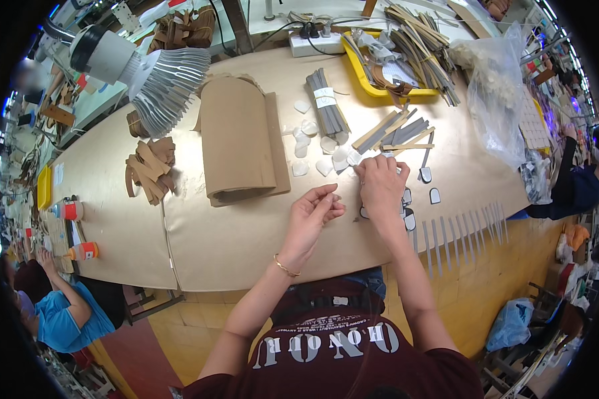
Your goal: The person handles small black and white plastic pieces, placing them into a clear plastic bag. They then pick up thin wooden sticks, bend them into loops, and place them on the table. The person continues to manipulate the sticks and plastic pieces throughout the clip.
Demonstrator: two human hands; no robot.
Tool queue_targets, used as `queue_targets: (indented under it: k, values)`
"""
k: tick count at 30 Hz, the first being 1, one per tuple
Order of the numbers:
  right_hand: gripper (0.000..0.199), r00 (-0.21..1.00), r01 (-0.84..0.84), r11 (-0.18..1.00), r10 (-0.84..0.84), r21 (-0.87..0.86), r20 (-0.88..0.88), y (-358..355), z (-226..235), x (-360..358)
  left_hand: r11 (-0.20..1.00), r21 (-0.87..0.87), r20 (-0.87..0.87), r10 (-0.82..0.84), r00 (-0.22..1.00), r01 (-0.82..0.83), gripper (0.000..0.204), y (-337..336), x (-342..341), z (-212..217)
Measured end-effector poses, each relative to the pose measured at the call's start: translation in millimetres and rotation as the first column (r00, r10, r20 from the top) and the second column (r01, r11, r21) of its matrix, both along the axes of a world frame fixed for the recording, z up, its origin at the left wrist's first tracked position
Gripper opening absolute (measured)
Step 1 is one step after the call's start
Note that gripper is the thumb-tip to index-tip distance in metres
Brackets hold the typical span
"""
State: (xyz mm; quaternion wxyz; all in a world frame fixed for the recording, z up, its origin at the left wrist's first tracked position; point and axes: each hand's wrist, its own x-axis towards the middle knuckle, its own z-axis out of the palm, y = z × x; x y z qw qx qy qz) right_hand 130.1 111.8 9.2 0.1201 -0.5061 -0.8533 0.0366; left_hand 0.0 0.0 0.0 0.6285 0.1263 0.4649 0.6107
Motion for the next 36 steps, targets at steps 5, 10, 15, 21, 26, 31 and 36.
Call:
queue_targets:
  k: [5, 10, 15, 21, 26, 31, 36]
  values:
    - [0.007, 0.949, -0.144, 0.908, 0.014, -0.394, -0.314, -13.9, 40.7, 7.5, 0.997, -0.018, 0.140, 0.077, 0.987, -0.076, 0.028, -1.4, 3.1, 15.3]
    - [0.010, 0.924, -0.310, 0.945, 0.274, -0.101, -0.267, -45.7, 55.6, -13.7, 0.994, 0.038, 0.459, 0.070, 0.885, -0.098, 0.031, -4.2, -7.7, 20.6]
    - [0.017, 0.813, -0.560, 0.829, 0.546, -0.012, -0.203, -47.7, 60.0, -39.8, 0.964, -0.034, 0.244, 0.263, 0.934, -0.262, 0.023, -8.1, -18.4, 13.6]
    - [0.020, 0.744, -0.575, 0.778, 0.370, -0.251, -0.556, 30.3, 50.0, -75.7, 0.969, -0.035, 0.559, 0.222, 0.799, -0.244, 0.028, -20.5, -46.6, 4.6]
    - [0.016, 0.873, -0.467, 0.884, 0.464, 0.019, -0.151, 54.8, 11.7, -122.7, 0.989, -0.042, 0.614, 0.137, 0.777, -0.141, 0.040, -18.7, -38.9, 4.7]
    - [0.012, 0.841, -0.466, 0.881, 0.468, 0.074, -0.271, 45.6, 14.5, -121.5, 0.984, -0.098, 0.574, 0.178, 0.800, -0.149, 0.041, -16.9, -42.8, 19.8]
    - [0.015, 0.711, -0.668, 0.729, 0.566, -0.148, -0.419, -11.2, 38.7, -59.4, 0.976, -0.114, 0.385, 0.214, 0.898, -0.184, 0.041, -13.7, -32.9, 30.2]
